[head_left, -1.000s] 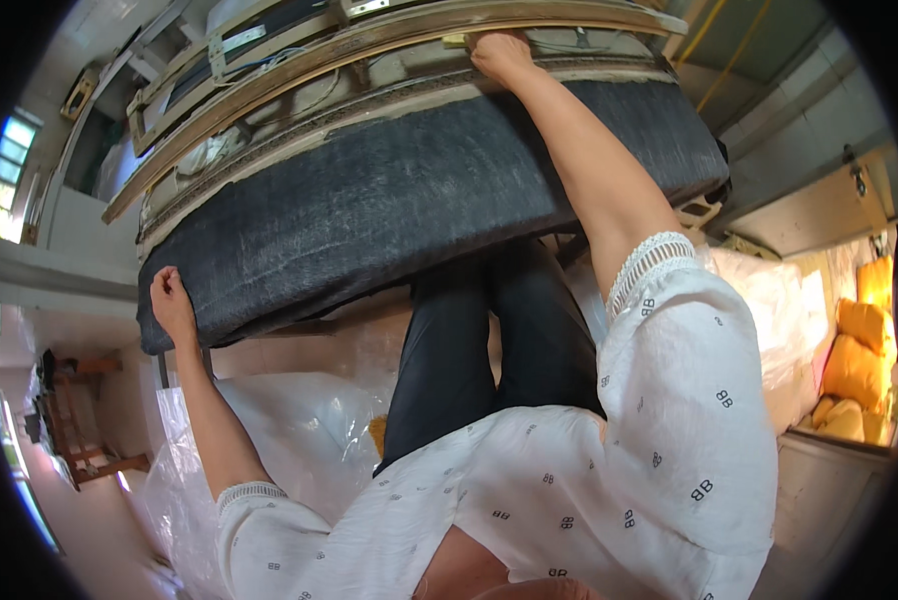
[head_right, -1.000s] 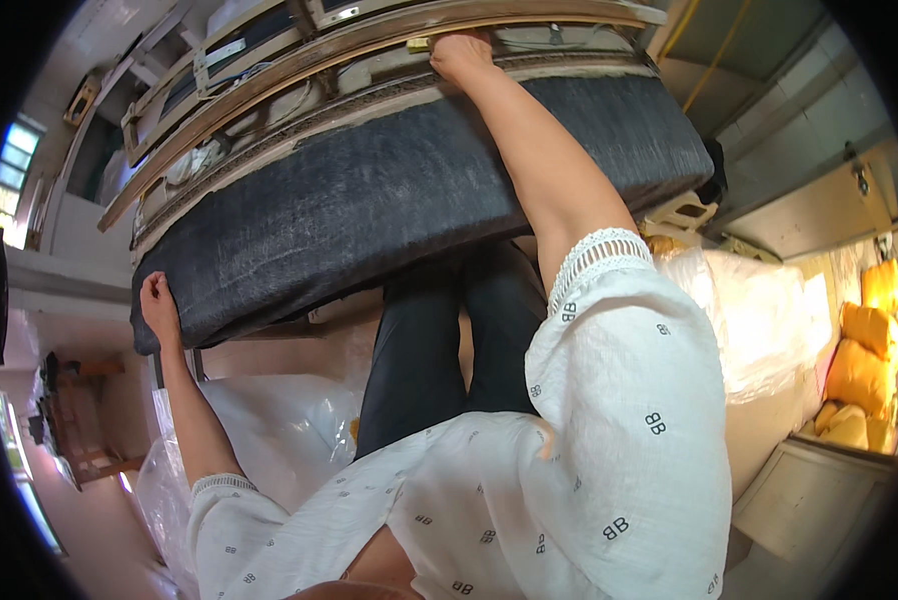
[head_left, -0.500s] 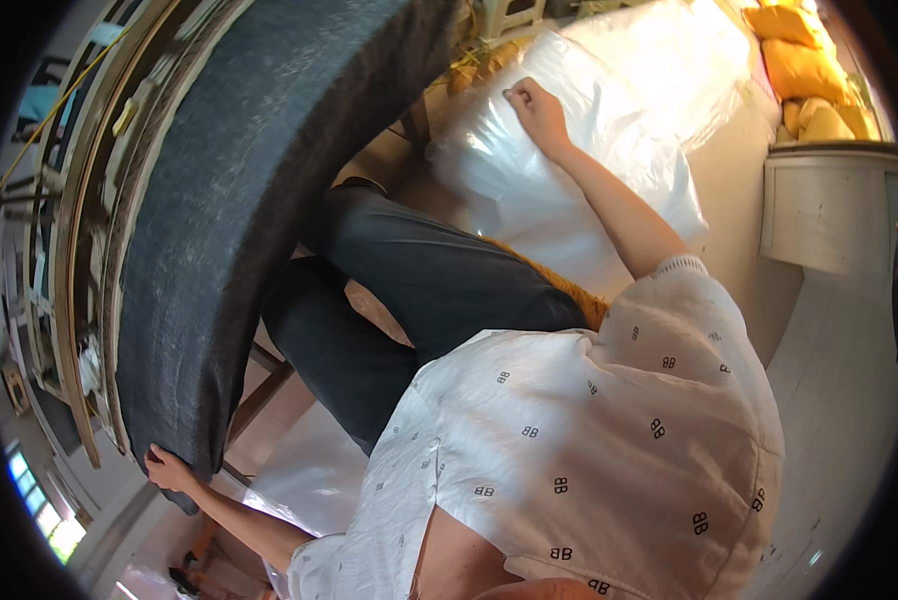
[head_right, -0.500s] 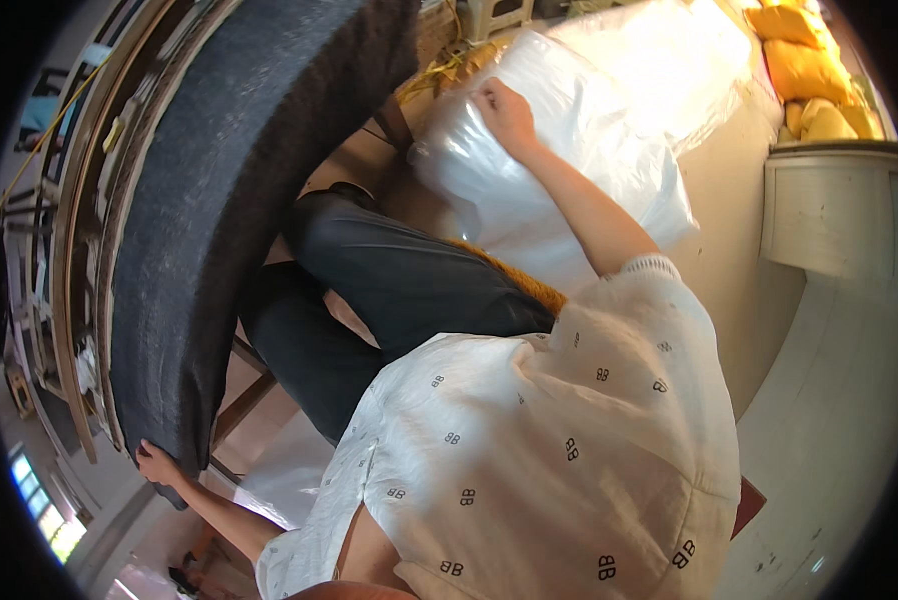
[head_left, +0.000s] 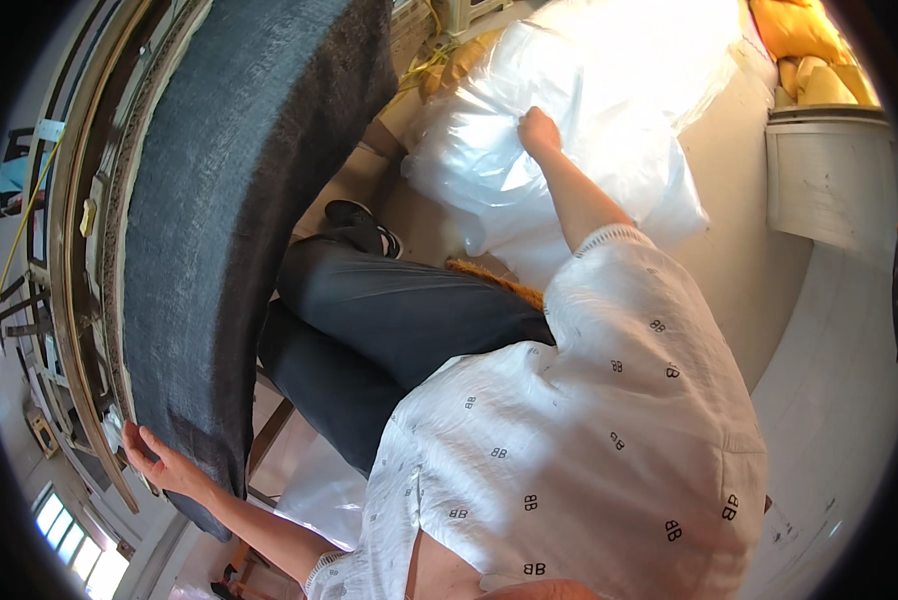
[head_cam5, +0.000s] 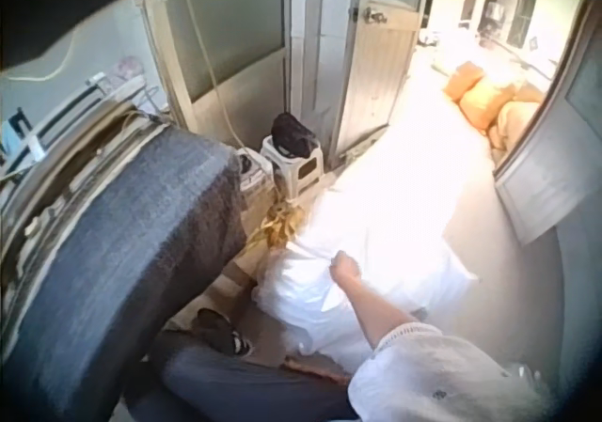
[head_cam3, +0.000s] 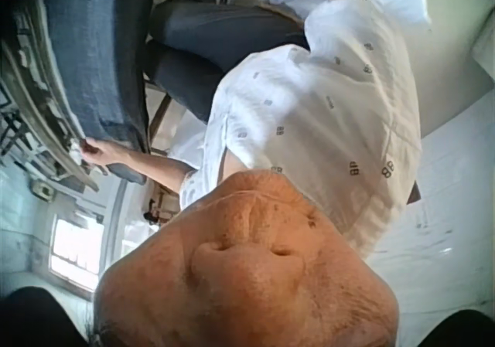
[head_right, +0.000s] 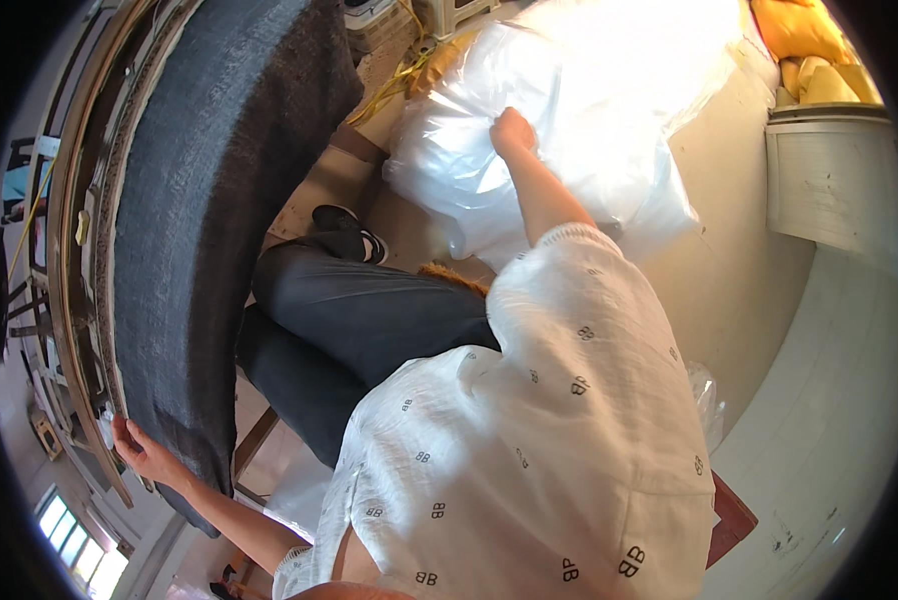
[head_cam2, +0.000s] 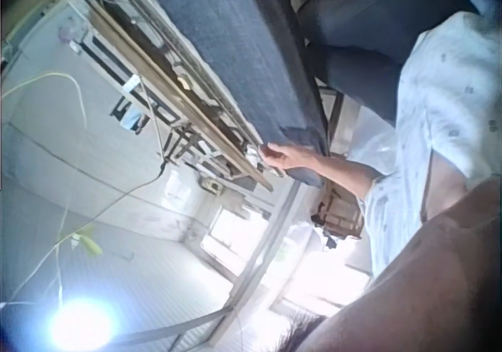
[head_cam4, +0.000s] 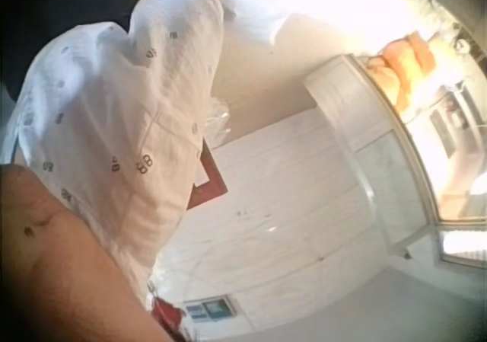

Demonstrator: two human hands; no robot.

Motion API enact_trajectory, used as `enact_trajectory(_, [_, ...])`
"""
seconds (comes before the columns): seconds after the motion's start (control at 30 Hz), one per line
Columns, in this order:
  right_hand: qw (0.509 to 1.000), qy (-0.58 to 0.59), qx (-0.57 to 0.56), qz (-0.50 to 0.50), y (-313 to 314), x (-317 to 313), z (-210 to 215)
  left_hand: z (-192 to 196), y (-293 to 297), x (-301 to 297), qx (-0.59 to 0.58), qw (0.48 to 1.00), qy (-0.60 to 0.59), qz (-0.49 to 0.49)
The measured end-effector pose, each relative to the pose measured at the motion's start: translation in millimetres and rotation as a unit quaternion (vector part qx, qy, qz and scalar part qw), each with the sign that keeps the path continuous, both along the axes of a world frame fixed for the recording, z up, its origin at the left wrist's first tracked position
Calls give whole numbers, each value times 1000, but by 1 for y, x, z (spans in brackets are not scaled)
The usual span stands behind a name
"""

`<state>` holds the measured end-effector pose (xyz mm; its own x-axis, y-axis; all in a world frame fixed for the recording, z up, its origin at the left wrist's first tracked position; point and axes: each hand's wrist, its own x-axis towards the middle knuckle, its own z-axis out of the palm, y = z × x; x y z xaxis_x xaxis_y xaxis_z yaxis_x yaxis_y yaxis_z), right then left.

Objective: Wrapping a large dark cushioned product in a clear plastic sheet.

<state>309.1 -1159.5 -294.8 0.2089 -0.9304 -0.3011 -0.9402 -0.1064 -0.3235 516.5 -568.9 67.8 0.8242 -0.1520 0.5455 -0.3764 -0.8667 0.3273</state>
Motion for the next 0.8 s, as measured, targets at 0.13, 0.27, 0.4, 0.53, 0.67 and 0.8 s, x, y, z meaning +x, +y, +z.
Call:
enact_trajectory(0.13, [995,-69,35,-68,-16,-52,-17,-1,-32,3,-46,998,-3,-41])
enact_trajectory(0.27, [992,-112,28,-48,-33,-33,-6,-11,-87,3,-124,982,5,-142])
enact_trajectory(0.4, [989,-124,29,-77,-28,25,14,-20,-167,-16,-168,954,64,-239])
enact_trajectory(0.53, [999,31,6,25,-1,17,34,-16,-187,-30,-161,938,71,-299])
enact_trajectory(0.67, [993,95,10,76,-28,-47,16,-19,-168,-26,-129,946,74,-287])
enact_trajectory(0.8, [987,134,79,-43,-67,-111,9,-36,-155,-22,-180,943,95,-263])
